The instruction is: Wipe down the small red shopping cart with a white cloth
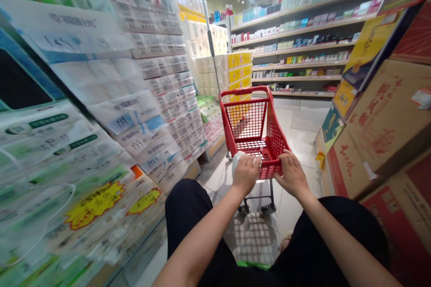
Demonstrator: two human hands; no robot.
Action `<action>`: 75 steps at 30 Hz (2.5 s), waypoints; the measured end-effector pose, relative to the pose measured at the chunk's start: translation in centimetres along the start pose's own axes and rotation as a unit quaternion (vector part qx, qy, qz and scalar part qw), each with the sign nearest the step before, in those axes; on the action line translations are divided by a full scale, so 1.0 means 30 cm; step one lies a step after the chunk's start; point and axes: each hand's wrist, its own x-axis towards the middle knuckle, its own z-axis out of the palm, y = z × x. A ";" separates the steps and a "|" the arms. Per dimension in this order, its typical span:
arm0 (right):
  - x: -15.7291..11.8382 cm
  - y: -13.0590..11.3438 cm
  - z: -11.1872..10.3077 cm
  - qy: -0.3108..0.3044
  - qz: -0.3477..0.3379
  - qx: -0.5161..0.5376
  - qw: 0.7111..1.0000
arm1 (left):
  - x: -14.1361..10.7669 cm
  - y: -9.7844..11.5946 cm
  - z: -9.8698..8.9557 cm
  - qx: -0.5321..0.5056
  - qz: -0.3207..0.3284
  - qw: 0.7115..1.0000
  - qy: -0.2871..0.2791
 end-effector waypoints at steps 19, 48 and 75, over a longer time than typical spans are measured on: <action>-0.013 0.247 -0.071 -0.059 -0.009 -0.041 0.997 | 0.068 -0.109 -0.032 -0.021 0.155 0.987 -0.026; 0.086 -0.031 -0.007 -0.097 -0.029 -0.002 0.995 | 0.074 -0.385 -0.081 0.016 0.021 0.998 -0.055; 0.044 -0.031 -0.070 -0.035 -0.020 -0.015 0.999 | 0.205 -0.484 -0.017 0.007 -0.065 0.997 -0.040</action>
